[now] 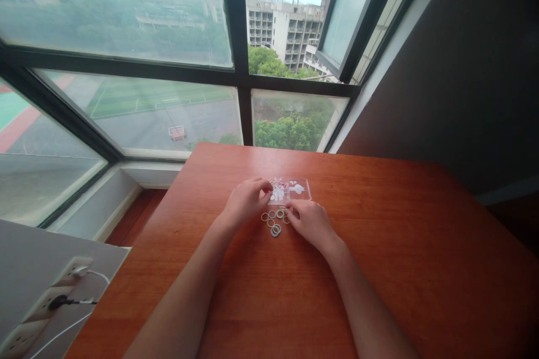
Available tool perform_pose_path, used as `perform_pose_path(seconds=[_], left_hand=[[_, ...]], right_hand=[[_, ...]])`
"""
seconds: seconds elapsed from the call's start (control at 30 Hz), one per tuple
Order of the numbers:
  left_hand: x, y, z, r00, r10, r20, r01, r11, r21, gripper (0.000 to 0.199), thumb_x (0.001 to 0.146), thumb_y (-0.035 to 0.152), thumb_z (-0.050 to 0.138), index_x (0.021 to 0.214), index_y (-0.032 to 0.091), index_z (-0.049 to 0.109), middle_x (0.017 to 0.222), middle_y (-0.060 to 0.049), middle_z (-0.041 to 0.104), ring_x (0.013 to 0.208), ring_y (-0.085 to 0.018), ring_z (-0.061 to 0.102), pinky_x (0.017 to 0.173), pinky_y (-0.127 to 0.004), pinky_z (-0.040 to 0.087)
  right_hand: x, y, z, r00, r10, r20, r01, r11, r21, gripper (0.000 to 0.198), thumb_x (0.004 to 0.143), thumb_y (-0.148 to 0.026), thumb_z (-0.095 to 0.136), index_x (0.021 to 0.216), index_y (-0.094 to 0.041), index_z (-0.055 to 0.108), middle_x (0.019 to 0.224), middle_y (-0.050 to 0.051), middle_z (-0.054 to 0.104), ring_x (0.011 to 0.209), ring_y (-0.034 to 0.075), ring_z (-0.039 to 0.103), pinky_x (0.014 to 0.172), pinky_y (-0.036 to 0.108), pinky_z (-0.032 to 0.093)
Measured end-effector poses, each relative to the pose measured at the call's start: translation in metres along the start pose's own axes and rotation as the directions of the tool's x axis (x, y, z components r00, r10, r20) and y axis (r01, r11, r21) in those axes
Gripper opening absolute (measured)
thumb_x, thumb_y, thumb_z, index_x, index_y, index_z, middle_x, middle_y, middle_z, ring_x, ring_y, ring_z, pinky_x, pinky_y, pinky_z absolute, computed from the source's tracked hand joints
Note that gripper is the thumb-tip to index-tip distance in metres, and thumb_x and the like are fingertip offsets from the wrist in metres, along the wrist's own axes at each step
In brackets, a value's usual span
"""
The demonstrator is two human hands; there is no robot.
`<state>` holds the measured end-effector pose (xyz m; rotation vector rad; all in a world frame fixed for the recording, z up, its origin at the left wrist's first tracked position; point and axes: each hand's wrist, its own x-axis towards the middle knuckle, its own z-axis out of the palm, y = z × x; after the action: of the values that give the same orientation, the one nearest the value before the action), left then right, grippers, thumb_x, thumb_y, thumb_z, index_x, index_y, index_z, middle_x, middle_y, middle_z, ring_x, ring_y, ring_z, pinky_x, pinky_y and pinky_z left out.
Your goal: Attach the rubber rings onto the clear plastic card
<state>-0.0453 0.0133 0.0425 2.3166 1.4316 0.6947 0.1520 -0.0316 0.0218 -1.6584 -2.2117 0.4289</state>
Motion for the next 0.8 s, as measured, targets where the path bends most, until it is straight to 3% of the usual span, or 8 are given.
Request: perform_pose_path(seconds=[0.33,0.63,0.8], left_hand=[[0.002,0.016,0.007,0.992,0.082,0.097,-0.054,0.964,-0.259,0.012,0.081,0.021,0.057,0.080,0.017,0.069,0.074,-0.001,0.066,0.061,-0.011,0.052,0.057,-0.021,0.038],[0.002,0.002,-0.001,0.999,0.036,-0.035,-0.040,0.992,-0.123,0.012,0.083,0.021,0.056,0.081,0.017,0.066,0.079,-0.003,0.067,0.066,-0.012,0.054,0.060,-0.022,0.039],[0.000,-0.001,-0.003,1.000,-0.007,-0.017,0.007,1.000,-0.003,0.012,0.083,0.023,0.055,0.080,0.020,0.067,0.082,-0.003,0.067,0.072,-0.015,0.059,0.064,-0.023,0.041]], right_hand=[[0.004,0.004,0.000,0.979,0.028,-0.203,0.014,0.978,0.206,0.020,0.089,-0.033,0.052,0.091,-0.022,0.070,0.070,0.001,0.066,0.064,0.015,0.059,0.062,0.023,0.039],[0.004,0.005,0.000,0.983,0.050,-0.175,-0.020,0.986,0.167,0.015,0.087,-0.029,0.055,0.089,-0.023,0.069,0.069,-0.001,0.066,0.062,0.014,0.058,0.064,0.023,0.038],[0.003,0.004,0.002,0.993,0.035,-0.116,-0.021,0.993,0.116,0.013,0.087,-0.027,0.056,0.088,-0.024,0.069,0.072,-0.001,0.068,0.067,0.014,0.060,0.065,0.023,0.038]])
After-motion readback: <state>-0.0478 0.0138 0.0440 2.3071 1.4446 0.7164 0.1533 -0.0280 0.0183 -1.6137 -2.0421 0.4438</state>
